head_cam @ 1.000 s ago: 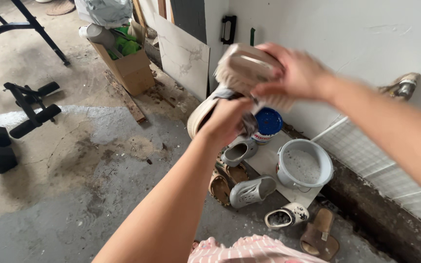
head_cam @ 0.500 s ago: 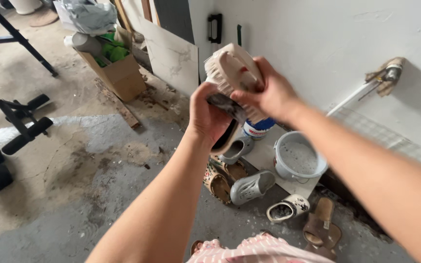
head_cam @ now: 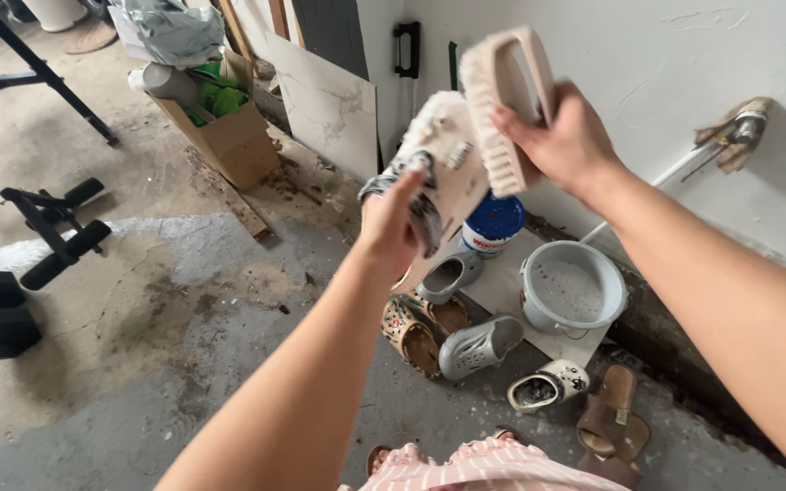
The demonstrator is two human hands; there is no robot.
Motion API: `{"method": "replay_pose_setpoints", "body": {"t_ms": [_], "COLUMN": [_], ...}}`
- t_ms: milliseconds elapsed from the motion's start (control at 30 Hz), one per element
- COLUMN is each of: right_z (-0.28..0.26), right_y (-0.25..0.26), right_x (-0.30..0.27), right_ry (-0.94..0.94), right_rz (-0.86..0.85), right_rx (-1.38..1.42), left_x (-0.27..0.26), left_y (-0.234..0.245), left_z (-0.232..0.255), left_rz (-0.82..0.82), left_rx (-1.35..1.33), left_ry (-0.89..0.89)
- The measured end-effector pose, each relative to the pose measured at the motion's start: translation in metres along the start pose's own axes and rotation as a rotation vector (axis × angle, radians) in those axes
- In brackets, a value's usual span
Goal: The person cleans white clogs by scrubbing them with a brush and soapy water, dipping the brush into a bucket and applying liquid from a purple bottle.
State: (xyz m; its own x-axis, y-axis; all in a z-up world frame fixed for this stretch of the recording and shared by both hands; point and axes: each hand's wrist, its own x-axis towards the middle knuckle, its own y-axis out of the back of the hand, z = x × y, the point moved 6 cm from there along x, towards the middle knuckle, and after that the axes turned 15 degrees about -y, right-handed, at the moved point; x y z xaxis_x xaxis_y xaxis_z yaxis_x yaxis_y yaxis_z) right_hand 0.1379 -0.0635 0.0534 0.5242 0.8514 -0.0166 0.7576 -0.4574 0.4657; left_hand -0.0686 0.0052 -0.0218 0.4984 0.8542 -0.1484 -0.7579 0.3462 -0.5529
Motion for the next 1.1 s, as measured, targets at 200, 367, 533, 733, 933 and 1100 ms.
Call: {"method": "replay_pose_setpoints", "body": {"t_ms": [200,367,533,733,933,1100], "right_z": [0.003,0.025,0.019,0.037,0.039,0.02], "right_y": [-0.042,-0.033,-0.01,-0.015,-0.03,-0.014], "right_x": [-0.052,-0.05,-0.011,-0.036,-0.051,-0.047], "right_ry": [0.062,0.038,-0.043,-0.114,0.061,0.078], "right_rz": [0.138,0.026,0.058,0.035,0.014,-0.006], "right_rx": [-0.418,-0.539,-0.427,-0.488,-0.224,-0.262], "left_x": [0.023,0.01,0.015,-0.005,0.002,0.01], "left_y": [-0.001,0.007,-0.016,0.002,-0.008,-0.019], "left_z": [-0.016,-0.027,-0.022,-0.015,-0.015,-0.013], "left_rz": [0.022,0.008,-0.01,-0.092,-0.198,-0.21], "left_rx": [-0.276,-0.178,-0.074,0.187,0.368,0.365], "left_ry": [0.015,0.124,-0.01,0.183,0.219,0.121]}}
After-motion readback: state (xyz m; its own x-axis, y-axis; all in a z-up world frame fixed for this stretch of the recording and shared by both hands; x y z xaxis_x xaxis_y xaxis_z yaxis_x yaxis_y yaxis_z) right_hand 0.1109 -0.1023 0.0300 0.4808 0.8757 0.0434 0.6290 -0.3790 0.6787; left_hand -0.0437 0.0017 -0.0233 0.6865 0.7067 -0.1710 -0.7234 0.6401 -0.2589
